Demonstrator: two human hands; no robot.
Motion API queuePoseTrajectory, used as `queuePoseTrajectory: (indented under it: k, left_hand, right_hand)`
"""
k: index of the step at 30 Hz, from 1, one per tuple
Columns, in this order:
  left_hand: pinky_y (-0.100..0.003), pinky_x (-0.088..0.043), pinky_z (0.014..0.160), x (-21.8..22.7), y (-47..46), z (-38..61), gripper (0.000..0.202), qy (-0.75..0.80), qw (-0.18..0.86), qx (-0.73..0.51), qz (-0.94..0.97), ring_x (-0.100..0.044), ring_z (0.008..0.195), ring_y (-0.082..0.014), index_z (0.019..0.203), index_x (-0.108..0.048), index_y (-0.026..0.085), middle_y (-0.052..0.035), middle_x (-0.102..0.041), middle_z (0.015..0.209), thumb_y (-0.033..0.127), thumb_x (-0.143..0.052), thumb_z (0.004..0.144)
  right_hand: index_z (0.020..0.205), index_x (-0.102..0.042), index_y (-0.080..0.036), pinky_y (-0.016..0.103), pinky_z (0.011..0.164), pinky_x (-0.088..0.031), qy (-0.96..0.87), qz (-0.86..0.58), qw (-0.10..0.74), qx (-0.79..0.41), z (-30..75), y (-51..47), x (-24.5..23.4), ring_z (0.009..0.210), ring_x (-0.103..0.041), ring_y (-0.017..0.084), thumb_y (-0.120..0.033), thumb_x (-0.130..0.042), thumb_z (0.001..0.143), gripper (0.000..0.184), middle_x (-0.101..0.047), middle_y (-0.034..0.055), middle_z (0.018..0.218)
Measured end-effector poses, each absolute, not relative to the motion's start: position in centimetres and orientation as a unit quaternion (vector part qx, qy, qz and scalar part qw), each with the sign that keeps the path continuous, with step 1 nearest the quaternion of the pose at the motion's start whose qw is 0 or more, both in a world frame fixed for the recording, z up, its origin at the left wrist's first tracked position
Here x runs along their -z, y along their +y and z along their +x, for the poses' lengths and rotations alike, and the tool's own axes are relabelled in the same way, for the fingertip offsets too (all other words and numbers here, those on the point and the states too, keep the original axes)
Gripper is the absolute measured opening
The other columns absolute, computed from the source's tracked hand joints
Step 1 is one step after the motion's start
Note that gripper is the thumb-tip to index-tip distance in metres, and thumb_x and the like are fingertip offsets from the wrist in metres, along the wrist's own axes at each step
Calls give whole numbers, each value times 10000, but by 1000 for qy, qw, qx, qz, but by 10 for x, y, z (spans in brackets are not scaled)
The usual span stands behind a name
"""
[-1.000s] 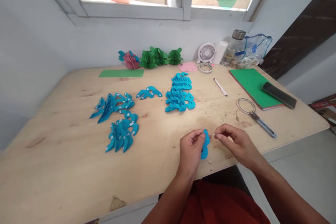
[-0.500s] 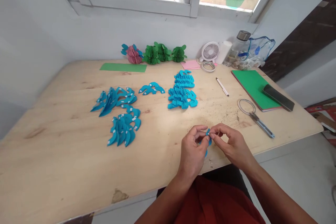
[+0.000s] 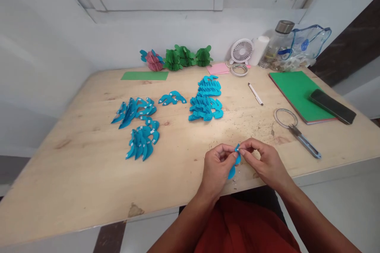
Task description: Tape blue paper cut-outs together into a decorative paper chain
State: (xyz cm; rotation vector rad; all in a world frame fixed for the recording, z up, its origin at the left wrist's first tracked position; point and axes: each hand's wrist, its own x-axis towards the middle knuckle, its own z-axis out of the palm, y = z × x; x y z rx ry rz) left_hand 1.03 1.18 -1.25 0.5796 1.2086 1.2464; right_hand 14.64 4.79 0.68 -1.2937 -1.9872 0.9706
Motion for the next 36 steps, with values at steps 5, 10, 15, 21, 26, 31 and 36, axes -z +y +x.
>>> queuePoseTrajectory:
  k: [5,10,15,21,26,31,36]
  left_hand:
    - [-203,-386,509,11,15,16,62,548,589,-522,284,-526,518,-98,694,-687,147,3,-629,562,199,-684,660]
    - [-201,-374,485,9,16,18,54,562,583,-512,285,-508,502,-99,674,-693,150,8,-607,534,202,-682,663]
    - [-212,-422,546,9,15,15,53,568,572,-519,284,-548,567,-115,659,-703,155,-16,-661,612,202,-679,667]
    - [-230,-449,569,13,13,8,57,569,559,-526,294,-577,598,-137,664,-711,169,-25,-688,655,202,-665,673]
    - [-255,-474,630,15,10,0,74,573,539,-521,331,-620,663,-167,668,-720,169,-39,-711,681,191,-652,687]
    - [-285,-493,706,12,7,-4,110,587,507,-515,366,-648,712,-188,679,-732,184,-39,-732,718,173,-626,710]
    - [-299,-497,714,13,3,-5,124,601,471,-515,389,-657,698,-196,679,-742,209,-27,-736,707,162,-630,706]
  right_hand:
    - [781,-626,-202,273,668,-477,-750,-482,283,-355,156,49,-4,698,-602,157,-241,-542,846,113,-656,15,735]
    - [772,-612,-208,296,679,-480,-762,-480,274,-337,157,50,-4,717,-615,169,-229,-527,857,121,-662,17,740]
    - [771,-596,-206,322,685,-478,-782,-476,275,-295,151,48,-4,732,-615,181,-208,-507,854,121,-667,32,744]
    - [754,-587,-215,323,683,-480,-798,-476,255,-266,142,46,-7,731,-614,186,-184,-501,834,122,-681,35,746]
    - [755,-579,-207,330,682,-482,-810,-474,241,-248,135,44,-11,730,-612,194,-179,-489,836,124,-675,42,740]
    - [751,-576,-200,331,672,-475,-829,-470,221,-207,131,41,-13,723,-611,199,-169,-475,841,139,-664,50,728]
    - [752,-579,-199,334,668,-471,-844,-461,221,-165,128,38,-12,715,-615,203,-162,-473,851,149,-664,53,725]
